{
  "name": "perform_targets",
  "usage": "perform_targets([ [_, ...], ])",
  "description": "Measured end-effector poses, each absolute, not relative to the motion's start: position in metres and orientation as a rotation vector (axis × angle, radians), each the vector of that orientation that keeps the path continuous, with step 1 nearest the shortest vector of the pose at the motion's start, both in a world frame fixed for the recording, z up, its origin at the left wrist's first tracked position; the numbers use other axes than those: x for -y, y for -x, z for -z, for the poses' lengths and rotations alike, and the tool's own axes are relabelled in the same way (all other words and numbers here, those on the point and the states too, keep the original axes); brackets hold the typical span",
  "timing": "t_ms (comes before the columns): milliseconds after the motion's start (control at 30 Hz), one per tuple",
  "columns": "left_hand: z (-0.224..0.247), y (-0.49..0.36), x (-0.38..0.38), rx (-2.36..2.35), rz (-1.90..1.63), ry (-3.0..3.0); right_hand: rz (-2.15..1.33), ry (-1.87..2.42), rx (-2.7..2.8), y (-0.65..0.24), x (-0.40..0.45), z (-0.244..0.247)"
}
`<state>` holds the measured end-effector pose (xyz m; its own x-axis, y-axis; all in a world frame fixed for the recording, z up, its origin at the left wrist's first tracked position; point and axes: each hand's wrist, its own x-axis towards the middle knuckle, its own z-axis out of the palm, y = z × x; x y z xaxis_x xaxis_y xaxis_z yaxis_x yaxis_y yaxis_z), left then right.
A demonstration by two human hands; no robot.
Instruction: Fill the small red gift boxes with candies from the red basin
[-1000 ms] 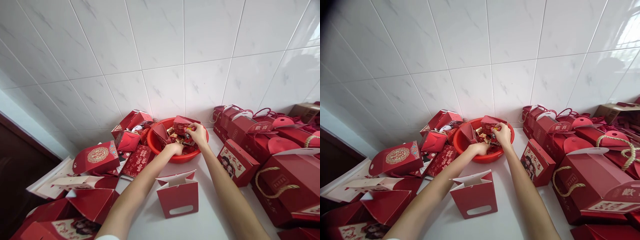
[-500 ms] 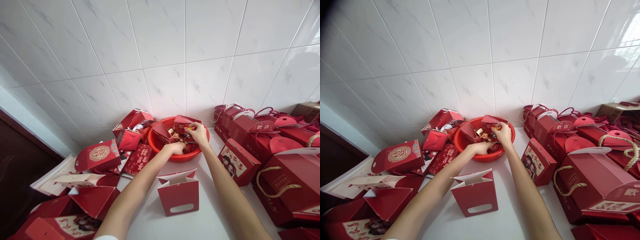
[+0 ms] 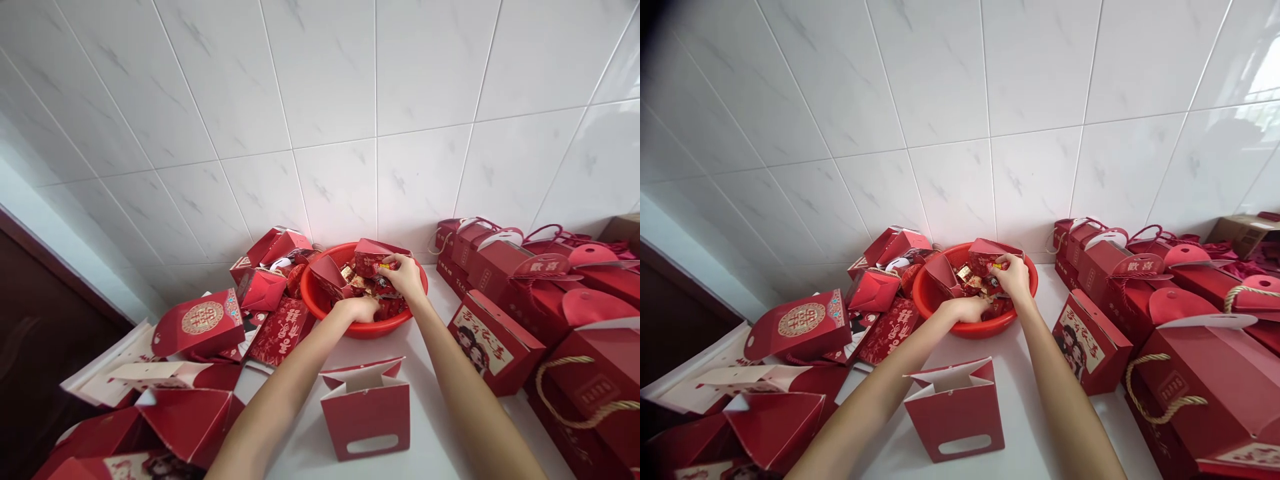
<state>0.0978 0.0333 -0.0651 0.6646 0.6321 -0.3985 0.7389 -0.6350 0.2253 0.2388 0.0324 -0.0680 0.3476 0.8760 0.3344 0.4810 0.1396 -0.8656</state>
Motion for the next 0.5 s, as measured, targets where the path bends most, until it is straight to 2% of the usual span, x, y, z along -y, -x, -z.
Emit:
perform_targets([
  [500,0.05,-0.101,-0.023,-1.103,0.551,-2.498,-0.442,1.522,1.314,-0.238,-0.031,0.068],
])
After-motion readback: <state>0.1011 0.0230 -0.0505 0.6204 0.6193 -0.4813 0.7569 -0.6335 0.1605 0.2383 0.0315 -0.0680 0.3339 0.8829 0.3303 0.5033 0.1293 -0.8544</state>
